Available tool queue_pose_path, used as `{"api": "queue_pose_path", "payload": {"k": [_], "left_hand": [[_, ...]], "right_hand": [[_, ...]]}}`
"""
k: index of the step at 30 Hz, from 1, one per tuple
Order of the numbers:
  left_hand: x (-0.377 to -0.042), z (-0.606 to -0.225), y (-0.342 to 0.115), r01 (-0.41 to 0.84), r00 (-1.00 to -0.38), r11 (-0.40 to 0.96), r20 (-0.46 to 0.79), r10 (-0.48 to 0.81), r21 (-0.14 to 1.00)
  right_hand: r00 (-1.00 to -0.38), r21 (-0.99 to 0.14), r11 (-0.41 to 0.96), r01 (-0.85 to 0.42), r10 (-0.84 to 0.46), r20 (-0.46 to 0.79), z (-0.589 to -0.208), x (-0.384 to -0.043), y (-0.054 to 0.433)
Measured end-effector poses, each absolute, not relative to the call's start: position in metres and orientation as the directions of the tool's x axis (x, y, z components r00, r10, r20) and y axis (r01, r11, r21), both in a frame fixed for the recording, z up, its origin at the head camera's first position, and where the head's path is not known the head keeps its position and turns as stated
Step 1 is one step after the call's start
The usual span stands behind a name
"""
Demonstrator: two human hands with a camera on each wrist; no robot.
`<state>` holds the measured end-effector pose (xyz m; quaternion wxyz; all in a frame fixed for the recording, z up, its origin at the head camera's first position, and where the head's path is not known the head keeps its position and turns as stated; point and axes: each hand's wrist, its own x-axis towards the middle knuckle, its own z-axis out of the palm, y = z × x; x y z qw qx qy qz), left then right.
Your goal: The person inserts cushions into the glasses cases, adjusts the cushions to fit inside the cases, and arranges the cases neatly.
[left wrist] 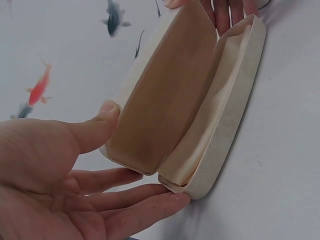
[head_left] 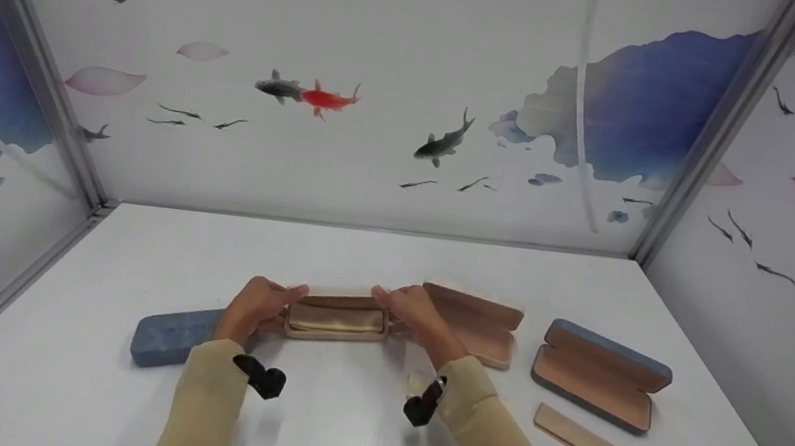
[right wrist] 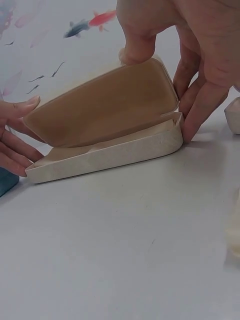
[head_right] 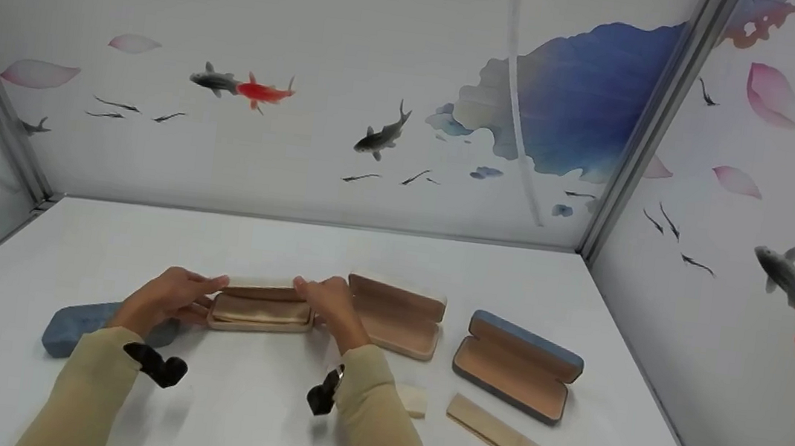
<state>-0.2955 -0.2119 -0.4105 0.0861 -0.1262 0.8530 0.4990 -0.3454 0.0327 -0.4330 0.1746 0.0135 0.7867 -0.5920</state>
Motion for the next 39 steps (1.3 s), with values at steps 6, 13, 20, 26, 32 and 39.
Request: {"api": "queue_pose_path", "payload": {"k": [6, 13, 20, 26, 32, 39], "left_hand": [[-0.293, -0.415, -0.212, -0.216, -0.976, 0.548, -0.191, -0.102, 0.808], [-0.29, -0.422, -0.211, -0.197, -0.98, 0.531, -0.156, -0.122, 0.824], [-0.289, -0.427, -0.208, -0.194, -0.979, 0.544, -0.128, -0.156, 0.817], [-0.286, -0.429, -0.208, -0.187, -0.979, 0.562, -0.106, -0.174, 0.805], [-0.284, -0.431, -0.207, -0.181, -0.978, 0.534, -0.097, -0.182, 0.826], [-0.284, -0.434, -0.209, -0.16, -0.983, 0.542, -0.082, -0.164, 0.825]], "right_hand": [[-0.962, -0.929, 0.336, 0.153, -0.166, -0.218, -0.437, -0.339, 0.034], [-0.979, -0.931, 0.357, 0.068, -0.154, -0.131, -0.445, -0.335, 0.033], [-0.985, -0.931, 0.364, 0.009, -0.157, -0.071, -0.448, -0.332, 0.034], [-0.982, -0.936, 0.351, 0.013, -0.174, -0.079, -0.452, -0.333, 0.033], [-0.981, -0.938, 0.345, 0.023, -0.171, -0.087, -0.453, -0.333, 0.034], [-0.98, -0.94, 0.34, 0.022, -0.179, -0.087, -0.454, -0.33, 0.034]]}}
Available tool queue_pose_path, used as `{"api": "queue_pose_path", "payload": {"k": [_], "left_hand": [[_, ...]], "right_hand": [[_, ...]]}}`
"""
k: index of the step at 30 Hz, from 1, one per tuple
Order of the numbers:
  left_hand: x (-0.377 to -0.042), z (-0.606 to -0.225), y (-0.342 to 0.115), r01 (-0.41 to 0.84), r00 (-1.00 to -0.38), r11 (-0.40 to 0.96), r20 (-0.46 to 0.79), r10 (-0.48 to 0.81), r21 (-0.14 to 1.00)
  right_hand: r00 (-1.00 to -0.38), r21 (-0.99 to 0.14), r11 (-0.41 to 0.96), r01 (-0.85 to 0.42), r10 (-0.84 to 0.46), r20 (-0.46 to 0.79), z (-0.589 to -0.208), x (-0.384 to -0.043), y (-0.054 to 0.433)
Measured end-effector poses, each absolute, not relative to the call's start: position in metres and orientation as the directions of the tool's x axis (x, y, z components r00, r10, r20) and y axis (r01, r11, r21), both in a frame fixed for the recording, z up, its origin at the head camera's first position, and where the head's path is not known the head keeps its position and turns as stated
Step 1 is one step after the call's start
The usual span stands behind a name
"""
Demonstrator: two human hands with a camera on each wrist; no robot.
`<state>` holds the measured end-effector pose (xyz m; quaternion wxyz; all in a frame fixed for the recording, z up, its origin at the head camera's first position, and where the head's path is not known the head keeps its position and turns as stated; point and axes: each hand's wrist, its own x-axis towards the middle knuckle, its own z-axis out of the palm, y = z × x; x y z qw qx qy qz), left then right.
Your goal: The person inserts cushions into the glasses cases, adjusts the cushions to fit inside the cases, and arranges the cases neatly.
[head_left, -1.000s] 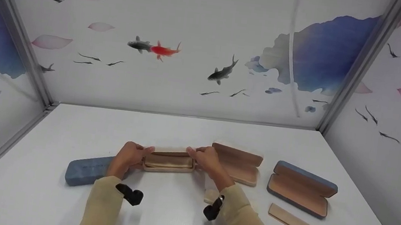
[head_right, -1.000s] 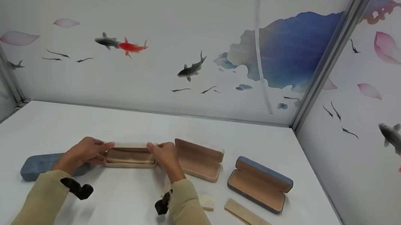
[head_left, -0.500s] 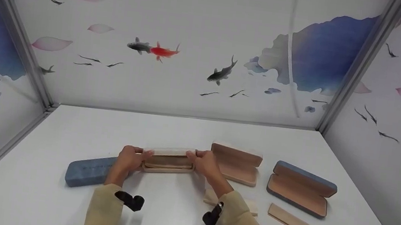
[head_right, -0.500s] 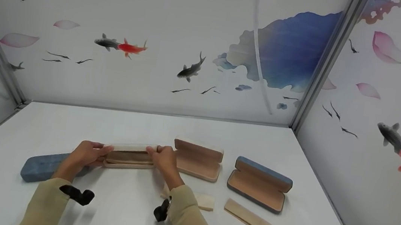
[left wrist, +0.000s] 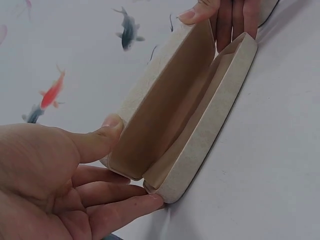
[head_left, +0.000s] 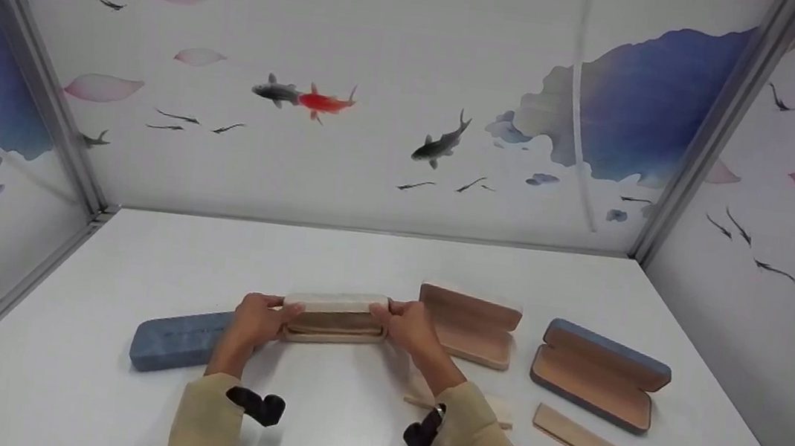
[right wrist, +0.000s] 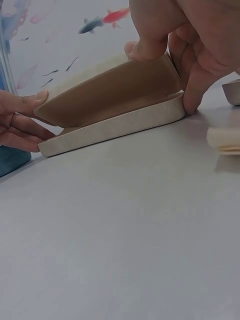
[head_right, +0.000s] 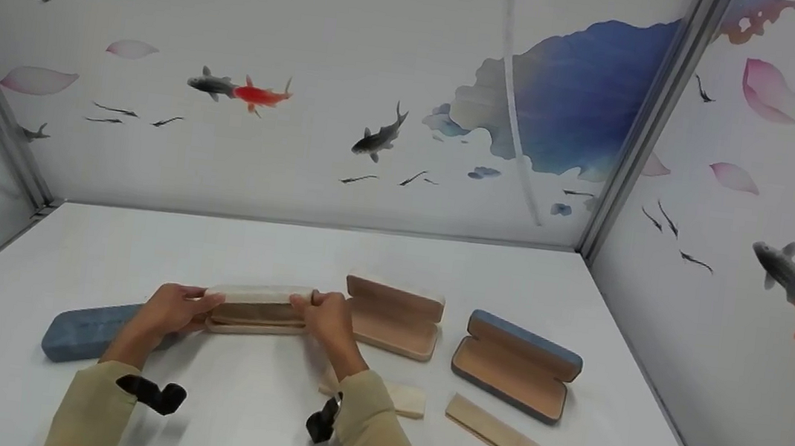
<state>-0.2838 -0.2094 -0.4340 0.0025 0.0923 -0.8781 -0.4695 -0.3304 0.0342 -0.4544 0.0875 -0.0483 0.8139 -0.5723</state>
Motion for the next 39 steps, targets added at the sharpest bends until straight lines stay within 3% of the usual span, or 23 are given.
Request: {"api": "queue_pose_path", "payload": {"k": [6, 24, 39], "left_hand": [[-0.282, -0.437, -0.213, -0.103, -0.989, 0.553, -0.029, -0.142, 0.827], [-0.278, -0.438, -0.209, -0.086, -0.993, 0.58, -0.025, -0.112, 0.81], [-0.278, -0.438, -0.209, -0.072, -0.995, 0.603, -0.014, -0.101, 0.794]], "right_hand": [[-0.98, -0.945, 0.324, 0.035, -0.172, -0.095, -0.455, -0.329, 0.034], [-0.981, -0.947, 0.318, 0.041, -0.166, -0.099, -0.463, -0.328, 0.037], [-0.962, -0.988, 0.152, 0.02, -0.266, -0.06, -0.469, -0.33, 0.043]]}}
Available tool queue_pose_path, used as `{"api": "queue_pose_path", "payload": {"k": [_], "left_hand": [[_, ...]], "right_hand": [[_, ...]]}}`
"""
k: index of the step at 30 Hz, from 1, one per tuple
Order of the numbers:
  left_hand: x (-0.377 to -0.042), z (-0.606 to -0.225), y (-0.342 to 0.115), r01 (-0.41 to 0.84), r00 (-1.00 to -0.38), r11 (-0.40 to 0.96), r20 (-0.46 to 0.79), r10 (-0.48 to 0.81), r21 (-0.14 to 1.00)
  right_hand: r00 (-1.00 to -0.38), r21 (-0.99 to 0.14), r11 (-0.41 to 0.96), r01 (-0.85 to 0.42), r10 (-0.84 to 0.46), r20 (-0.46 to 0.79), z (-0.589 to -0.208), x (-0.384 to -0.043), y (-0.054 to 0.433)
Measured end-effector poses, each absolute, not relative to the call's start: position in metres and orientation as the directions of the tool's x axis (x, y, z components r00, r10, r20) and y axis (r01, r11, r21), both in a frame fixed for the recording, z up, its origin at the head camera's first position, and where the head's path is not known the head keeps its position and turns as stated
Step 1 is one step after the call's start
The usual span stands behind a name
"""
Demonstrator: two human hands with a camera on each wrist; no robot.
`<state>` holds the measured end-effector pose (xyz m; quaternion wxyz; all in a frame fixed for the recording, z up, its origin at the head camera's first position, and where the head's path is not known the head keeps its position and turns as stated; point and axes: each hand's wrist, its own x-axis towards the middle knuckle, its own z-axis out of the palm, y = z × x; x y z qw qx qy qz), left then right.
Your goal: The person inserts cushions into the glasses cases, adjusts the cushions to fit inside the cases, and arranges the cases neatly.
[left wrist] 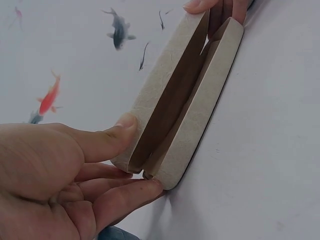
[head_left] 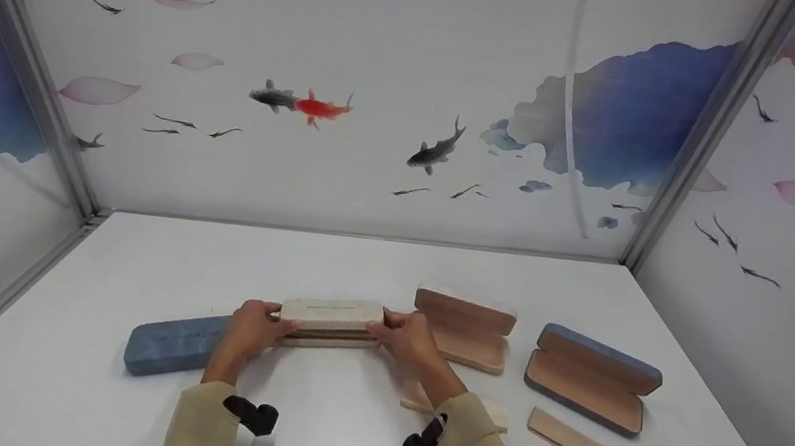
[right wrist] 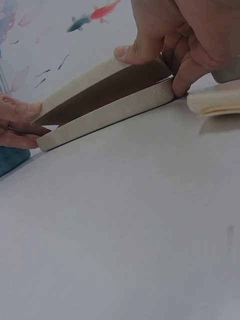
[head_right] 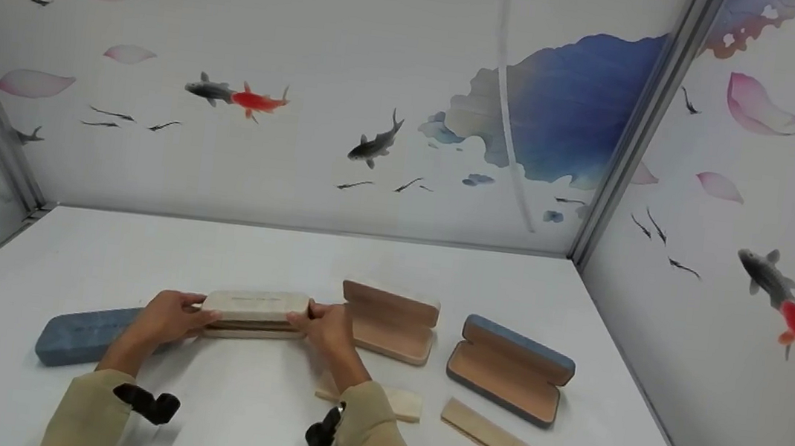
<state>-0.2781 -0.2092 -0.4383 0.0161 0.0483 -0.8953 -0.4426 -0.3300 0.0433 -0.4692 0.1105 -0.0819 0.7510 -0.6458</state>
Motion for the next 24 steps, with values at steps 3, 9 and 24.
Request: {"api": "queue_pose_path", "payload": {"k": [3, 9, 24], "left_hand": [[-0.2791, -0.4384, -0.2082, -0.08, -0.994, 0.591, -0.02, -0.108, 0.802], [-0.2785, -0.4387, -0.207, -0.091, -0.993, 0.582, -0.026, -0.119, 0.808], [-0.2765, -0.4414, -0.2027, -0.061, -0.993, 0.611, 0.017, -0.12, 0.789]], "right_hand": [[-0.967, -0.981, 0.194, 0.014, -0.247, -0.062, -0.4688, -0.3289, 0.043], [-0.972, -0.973, 0.232, 0.021, -0.224, -0.074, -0.4696, -0.3265, 0.0422], [-0.977, -0.978, 0.206, -0.021, -0.214, -0.024, -0.4762, -0.3249, 0.0411]]}}
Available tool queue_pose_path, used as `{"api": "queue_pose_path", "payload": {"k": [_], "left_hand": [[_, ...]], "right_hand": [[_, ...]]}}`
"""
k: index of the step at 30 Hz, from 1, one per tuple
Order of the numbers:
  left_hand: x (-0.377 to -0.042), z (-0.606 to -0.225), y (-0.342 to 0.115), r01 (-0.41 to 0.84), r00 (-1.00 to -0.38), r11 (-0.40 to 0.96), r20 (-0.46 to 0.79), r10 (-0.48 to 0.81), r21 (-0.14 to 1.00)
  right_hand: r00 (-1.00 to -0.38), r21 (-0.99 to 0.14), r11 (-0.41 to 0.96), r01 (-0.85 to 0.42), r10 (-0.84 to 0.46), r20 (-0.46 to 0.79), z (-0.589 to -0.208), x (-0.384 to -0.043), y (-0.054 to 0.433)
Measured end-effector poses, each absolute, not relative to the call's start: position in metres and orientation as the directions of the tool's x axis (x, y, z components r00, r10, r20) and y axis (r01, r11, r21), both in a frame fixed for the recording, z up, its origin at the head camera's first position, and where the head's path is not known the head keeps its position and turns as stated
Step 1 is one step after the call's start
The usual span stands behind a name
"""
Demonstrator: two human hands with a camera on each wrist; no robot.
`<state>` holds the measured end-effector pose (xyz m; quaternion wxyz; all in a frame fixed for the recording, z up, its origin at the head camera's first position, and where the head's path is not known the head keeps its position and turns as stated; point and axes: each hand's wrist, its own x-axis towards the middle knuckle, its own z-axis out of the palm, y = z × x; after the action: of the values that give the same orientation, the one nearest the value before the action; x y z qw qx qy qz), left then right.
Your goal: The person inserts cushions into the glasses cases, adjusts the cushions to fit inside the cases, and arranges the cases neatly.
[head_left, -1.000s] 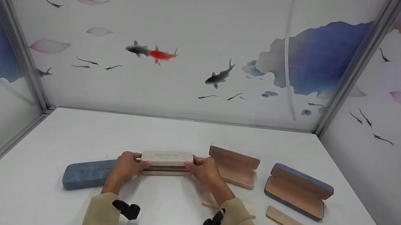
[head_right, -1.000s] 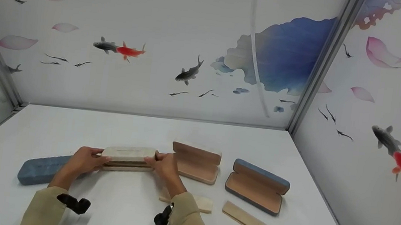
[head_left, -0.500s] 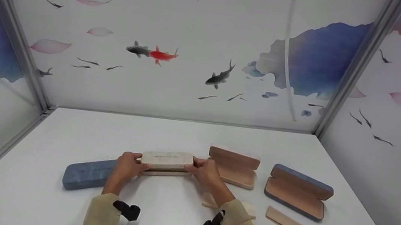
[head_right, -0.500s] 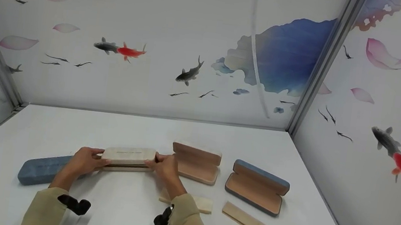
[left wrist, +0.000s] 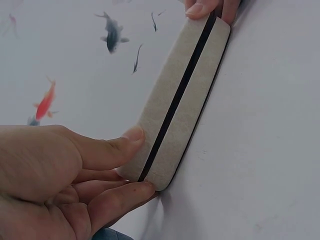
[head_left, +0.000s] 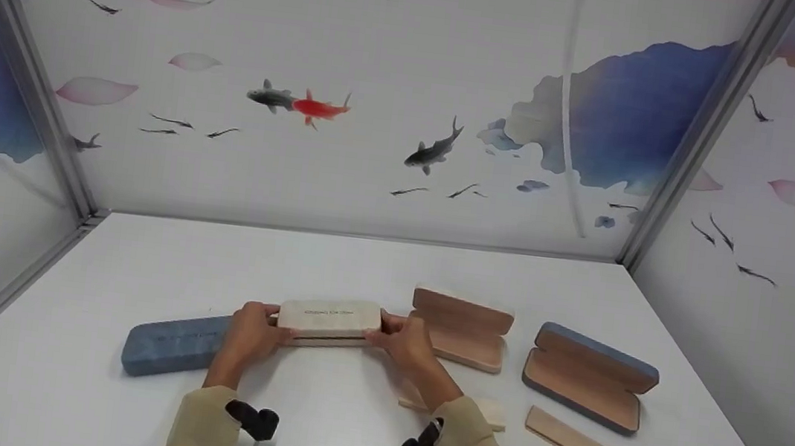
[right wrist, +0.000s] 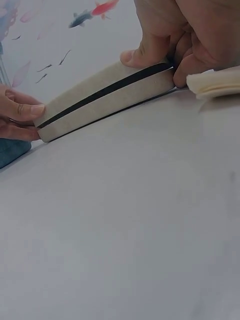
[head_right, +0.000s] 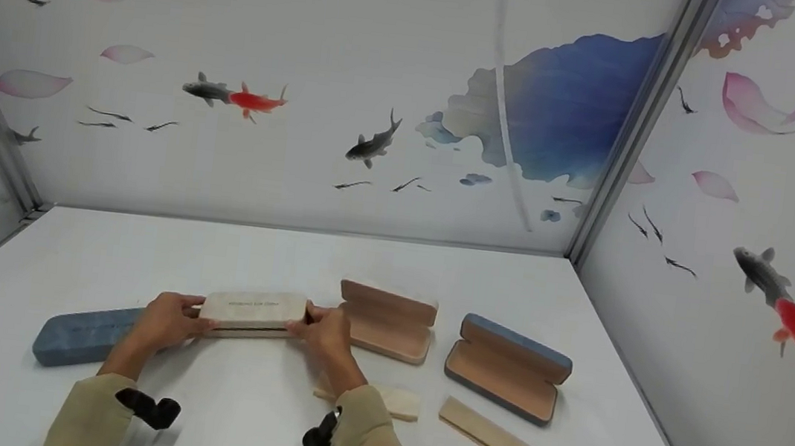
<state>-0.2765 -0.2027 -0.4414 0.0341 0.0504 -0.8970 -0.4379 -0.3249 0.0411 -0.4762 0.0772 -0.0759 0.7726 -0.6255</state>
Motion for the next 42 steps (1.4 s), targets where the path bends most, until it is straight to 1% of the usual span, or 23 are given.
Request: {"api": "queue_pose_path", "payload": {"k": [6, 15, 17, 22, 25, 30, 35, 38, 42], "left_hand": [[-0.278, -0.442, -0.202, -0.059, -0.992, 0.622, 0.024, -0.125, 0.781], [-0.276, -0.439, -0.198, -0.081, -0.993, 0.627, -0.008, -0.118, 0.775], [-0.276, -0.44, -0.197, -0.084, -0.993, 0.63, -0.012, -0.118, 0.772], [-0.276, -0.443, -0.194, -0.071, -0.994, 0.645, -0.002, -0.108, 0.761], [-0.274, -0.444, -0.191, -0.056, -0.995, 0.661, 0.014, -0.101, 0.749], [-0.268, -0.434, -0.182, -0.047, -0.994, 0.719, 0.035, -0.099, 0.693], [-0.26, -0.418, -0.17, -0.013, -0.982, 0.766, 0.136, -0.131, 0.642], [-0.256, -0.408, -0.162, -0.019, -0.971, 0.755, 0.169, -0.171, 0.655], [-0.251, -0.392, -0.152, -0.018, -0.973, 0.698, 0.149, -0.177, 0.716]], "right_hand": [[-0.98, -0.976, 0.217, -0.036, -0.198, -0.007, -0.474, -0.324, 0.039], [-0.976, -0.981, 0.192, -0.001, -0.215, -0.041, -0.469, -0.324, 0.04], [-0.977, -0.973, 0.233, 0.005, -0.204, -0.054, -0.466, -0.323, 0.04], [-0.98, -0.915, 0.402, 0.023, -0.172, -0.1, -0.453, -0.32, 0.04], [-0.977, -0.905, 0.425, 0.021, -0.185, -0.11, -0.444, -0.317, 0.041], [-0.967, -0.932, 0.363, -0.004, -0.239, -0.089, -0.432, -0.308, 0.051], [-0.966, -0.949, 0.315, -0.014, -0.249, -0.068, -0.419, -0.297, 0.063], [-0.969, -0.963, 0.268, -0.008, -0.241, -0.059, -0.411, -0.29, 0.072], [-0.974, -0.976, 0.218, -0.01, -0.221, -0.039, -0.404, -0.281, 0.085]]}}
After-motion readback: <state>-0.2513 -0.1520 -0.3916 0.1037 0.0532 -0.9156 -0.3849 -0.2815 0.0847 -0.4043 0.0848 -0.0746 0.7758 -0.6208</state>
